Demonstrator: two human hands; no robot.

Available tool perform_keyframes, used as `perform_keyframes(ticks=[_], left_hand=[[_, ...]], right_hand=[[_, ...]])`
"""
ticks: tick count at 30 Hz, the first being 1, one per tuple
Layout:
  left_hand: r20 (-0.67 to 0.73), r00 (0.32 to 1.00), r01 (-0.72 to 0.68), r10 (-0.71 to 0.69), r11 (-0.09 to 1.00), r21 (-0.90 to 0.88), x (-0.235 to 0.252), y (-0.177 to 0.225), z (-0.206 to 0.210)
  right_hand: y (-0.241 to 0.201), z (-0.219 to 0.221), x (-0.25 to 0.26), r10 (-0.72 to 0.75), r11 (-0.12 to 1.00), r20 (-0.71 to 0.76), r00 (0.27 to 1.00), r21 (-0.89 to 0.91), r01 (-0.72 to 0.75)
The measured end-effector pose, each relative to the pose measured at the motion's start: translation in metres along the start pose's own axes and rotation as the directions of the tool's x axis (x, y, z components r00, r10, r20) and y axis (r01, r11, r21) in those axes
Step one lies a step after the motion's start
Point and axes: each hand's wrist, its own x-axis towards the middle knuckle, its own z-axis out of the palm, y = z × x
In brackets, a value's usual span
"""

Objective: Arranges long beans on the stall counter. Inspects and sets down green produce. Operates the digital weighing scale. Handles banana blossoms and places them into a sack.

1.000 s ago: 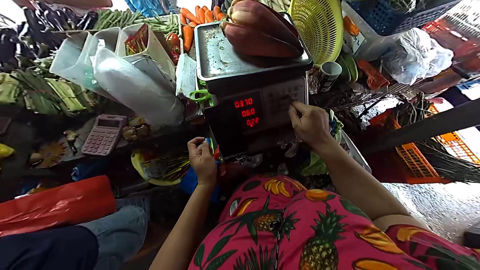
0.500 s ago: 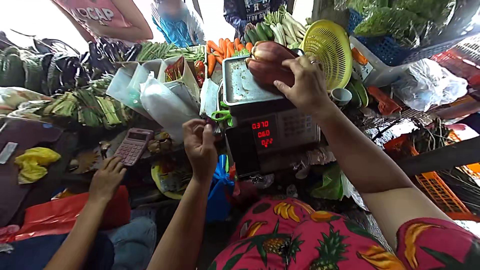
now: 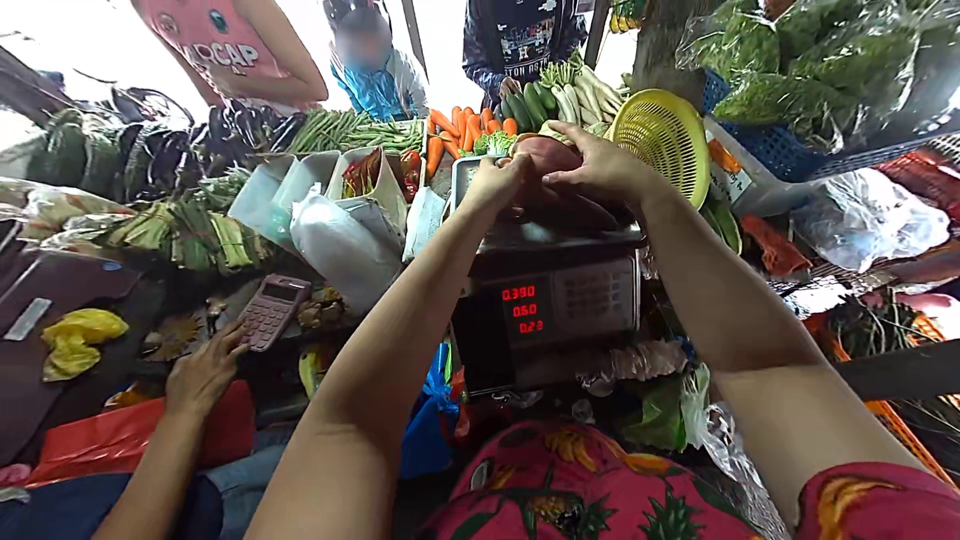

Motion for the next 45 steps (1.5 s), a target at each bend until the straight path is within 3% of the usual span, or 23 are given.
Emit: perform_keyframes(ticks=[3,8,11,16,21,26,31,35,39,41,45], left_hand=[[0.101,0.993,-0.062,0.055,0.996,0.060,0.009,0.007,-0.008],[0.159,0.972,-0.152,0.175,0.978,-0.143,0.011,0.015,-0.008],[0.154,0.959,-0.229,0.238,0.971,-0.074,0.011,0.018,-0.006],[0.011,0.895,-0.445,0.447,0.888,0.118,0.020,0.006,-0.011],[0.010,0.912,-0.408,0.409,0.908,0.098,0.017,0.004,-0.012],[0.119,0.916,-0.399,0.382,0.892,0.212,0.017,0.014,-0.023],[0.084,0.898,-0.427,0.431,0.811,0.401,0.019,0.017,-0.022],[0.047,0.884,-0.459,0.464,0.847,0.266,0.028,0.008,-0.026],[0.050,0.917,-0.393,0.397,0.917,-0.075,0.025,0.004,-0.024],[0.060,0.927,-0.352,0.370,0.914,-0.201,0.019,0.006,-0.017],[0.121,0.934,-0.298,0.336,0.921,-0.252,0.010,0.010,-0.018]], right_hand=[[0.013,-0.008,0.013,-0.035,0.975,0.132,0.991,0.223,0.004],[0.031,-0.015,0.002,-0.088,0.846,0.097,0.991,0.533,0.023],[0.036,-0.013,0.002,-0.123,0.831,0.059,0.991,0.551,0.070],[0.040,-0.012,0.004,-0.227,0.843,0.031,0.973,0.506,0.181],[0.042,-0.011,0.006,-0.305,0.791,0.027,0.952,0.563,0.238],[0.047,-0.012,0.014,-0.366,0.738,0.074,0.928,0.630,0.241],[0.047,-0.011,0.015,-0.338,0.685,0.138,0.931,0.714,0.143],[0.046,-0.015,0.016,-0.331,0.621,0.168,0.928,0.780,0.081],[0.026,-0.014,0.002,-0.138,0.616,0.179,0.974,0.786,-0.058],[0.018,-0.009,-0.001,-0.135,0.640,0.180,0.974,0.766,-0.053],[0.022,-0.004,0.003,-0.173,0.655,0.236,0.956,0.753,-0.067]])
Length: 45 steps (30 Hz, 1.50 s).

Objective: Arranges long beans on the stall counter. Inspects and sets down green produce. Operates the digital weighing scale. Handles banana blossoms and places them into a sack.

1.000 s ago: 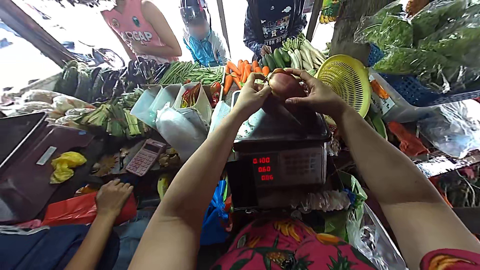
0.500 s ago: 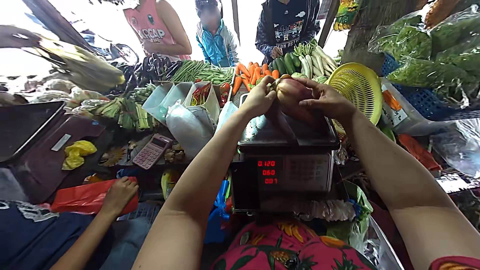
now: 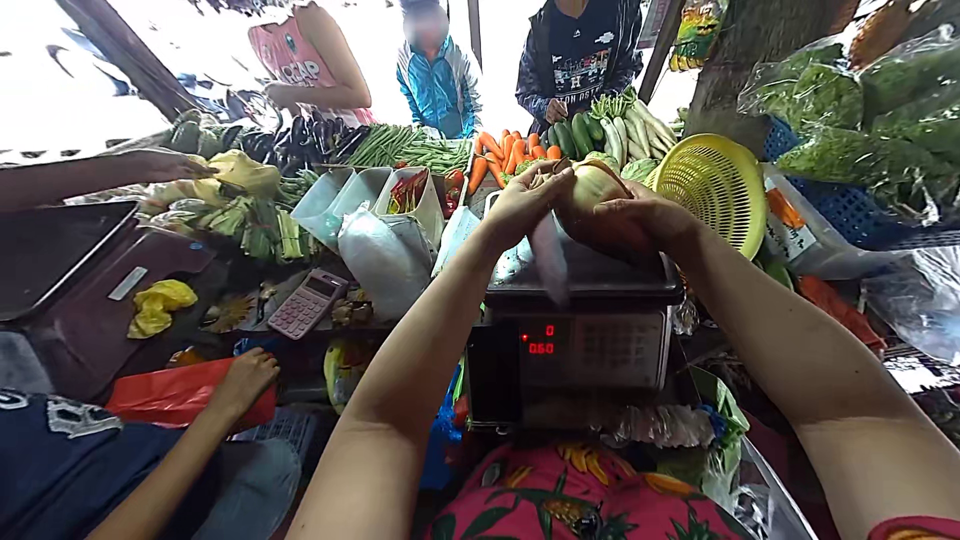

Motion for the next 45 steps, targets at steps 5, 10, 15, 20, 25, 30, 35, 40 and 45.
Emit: perform_keyframes(ticks=[5,10,15,20,25,30,35,40,45], left_hand=[[0.282,0.959,-0.015,0.021,1.000,-0.021,-0.004,0.002,-0.022],[0.411,0.911,-0.150,-0.002,0.930,0.335,-0.002,0.010,-0.037],[0.250,0.968,-0.175,-0.016,0.670,0.721,0.007,0.008,-0.031],[0.172,0.985,-0.130,0.000,0.650,0.748,0.007,0.001,-0.027],[0.164,0.977,-0.201,0.138,0.855,0.479,-0.005,0.004,-0.041],[0.146,0.984,-0.152,0.104,0.914,0.375,-0.015,0.006,-0.045],[0.163,0.983,-0.120,0.085,0.969,0.215,-0.016,0.000,-0.022],[0.058,0.998,-0.043,0.027,0.952,0.304,-0.013,0.003,-0.010],[0.102,0.995,-0.028,-0.015,0.911,0.412,-0.013,0.003,-0.019]], right_hand=[[0.006,-0.012,0.001,0.056,0.991,0.064,0.996,0.116,-0.063],[0.011,-0.018,0.003,0.113,0.975,0.124,0.986,0.175,-0.134],[-0.001,-0.009,0.010,0.115,0.962,0.056,0.992,-0.254,-0.097],[-0.007,0.000,0.021,0.009,0.764,0.010,1.000,-0.645,0.000],[-0.015,-0.012,0.010,0.075,0.969,0.150,0.986,-0.245,-0.036],[-0.004,-0.019,0.006,0.026,0.999,0.172,0.985,0.043,-0.034],[-0.007,0.008,0.007,-0.017,0.990,-0.046,0.999,0.136,0.023],[-0.003,0.002,0.016,-0.002,0.998,-0.010,1.000,-0.070,0.002],[-0.014,0.010,0.013,-0.012,0.942,-0.044,0.999,-0.337,-0.003]])
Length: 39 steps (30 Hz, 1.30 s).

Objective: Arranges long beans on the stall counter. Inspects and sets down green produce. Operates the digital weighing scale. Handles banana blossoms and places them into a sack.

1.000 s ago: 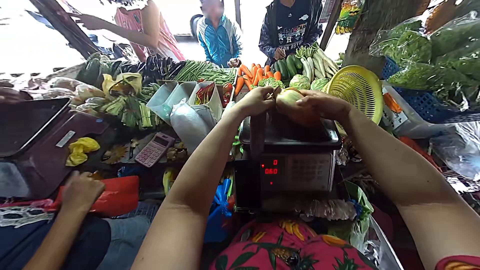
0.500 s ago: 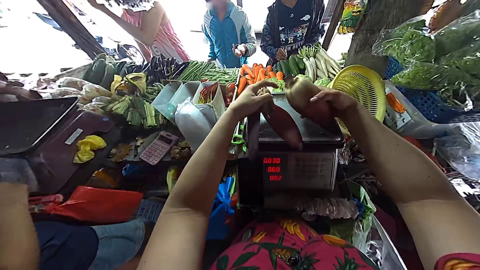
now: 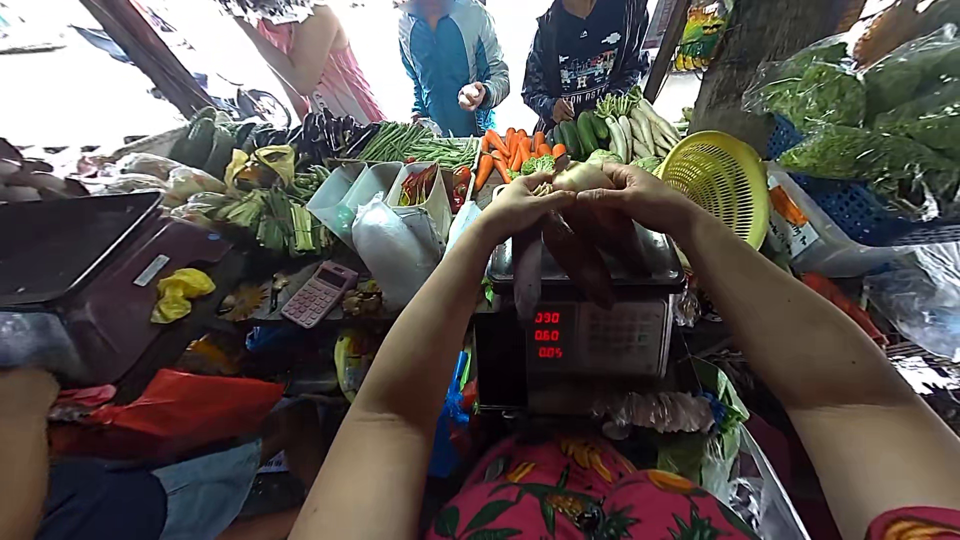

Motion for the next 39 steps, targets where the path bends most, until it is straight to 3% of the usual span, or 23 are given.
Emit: perform_keyframes(ticks=[5,13,20,23,26,34,39], left_hand=[[0.068,0.998,-0.017,0.007,0.989,0.145,-0.004,-0.003,-0.010],[0.092,0.979,-0.196,0.180,0.959,0.205,-0.005,-0.009,-0.009],[0.028,0.990,-0.136,0.140,0.983,-0.121,-0.012,-0.003,0.005],[-0.040,0.993,-0.112,0.109,0.990,-0.083,-0.012,0.001,0.010],[-0.031,0.991,-0.129,0.128,0.991,-0.034,-0.013,-0.003,0.008],[-0.132,0.974,-0.212,0.183,0.946,-0.247,-0.009,-0.010,0.014],[-0.158,0.972,-0.198,0.171,0.964,-0.178,-0.013,0.005,0.019]], right_hand=[[-0.014,-0.003,0.000,-0.086,0.976,-0.010,0.996,-0.199,0.083],[-0.027,-0.021,0.000,-0.086,0.963,0.119,0.989,-0.243,0.113],[-0.031,-0.021,0.000,-0.027,0.988,0.135,0.990,-0.144,0.047],[-0.027,-0.020,0.000,-0.035,0.988,0.155,0.987,-0.142,0.057],[-0.026,-0.023,-0.002,0.006,1.000,0.186,0.983,-0.025,-0.001],[-0.032,-0.024,-0.009,0.189,0.964,0.126,0.974,0.166,-0.209],[-0.022,-0.025,-0.010,0.163,0.943,0.073,0.984,0.281,-0.178]])
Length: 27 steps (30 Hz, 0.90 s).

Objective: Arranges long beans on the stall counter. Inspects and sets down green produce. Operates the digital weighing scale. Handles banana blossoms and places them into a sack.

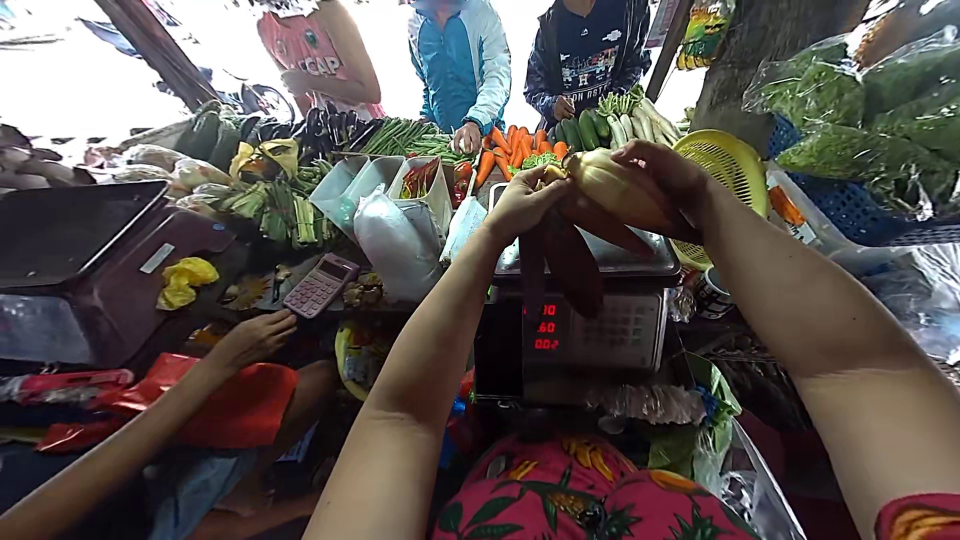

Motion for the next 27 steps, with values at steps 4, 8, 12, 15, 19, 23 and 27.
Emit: perform_keyframes(ticks=[4,8,12,15,19,23,27], left_hand=[[-0.126,0.991,-0.031,0.038,0.998,0.062,0.001,0.000,-0.007],[-0.289,0.956,-0.116,0.045,0.965,-0.234,-0.011,0.003,-0.031],[-0.392,0.917,-0.188,0.080,0.951,-0.245,-0.051,0.035,-0.052],[-0.401,0.896,-0.271,0.191,0.951,-0.151,-0.092,0.044,-0.078],[-0.263,0.905,-0.353,0.336,0.936,-0.020,-0.163,0.050,-0.106],[-0.089,0.918,-0.379,0.386,0.922,0.082,-0.215,0.053,-0.116],[0.046,0.892,-0.450,0.449,0.892,0.038,-0.245,0.054,-0.098]], right_hand=[[0.003,-0.013,0.006,0.029,1.000,0.034,0.999,0.009,-0.030],[0.002,-0.012,0.013,-0.026,0.956,0.043,0.999,-0.291,0.037],[0.024,0.006,0.037,-0.208,0.749,0.079,0.975,-0.629,0.210],[0.028,0.024,0.031,-0.190,0.678,0.036,0.981,-0.718,0.158],[0.018,0.017,-0.013,-0.337,0.700,-0.103,0.936,-0.692,0.176],[0.020,0.025,-0.091,-0.502,0.744,-0.284,0.817,-0.624,0.240],[0.042,0.071,-0.166,-0.575,0.704,-0.319,0.753,-0.662,0.257]])
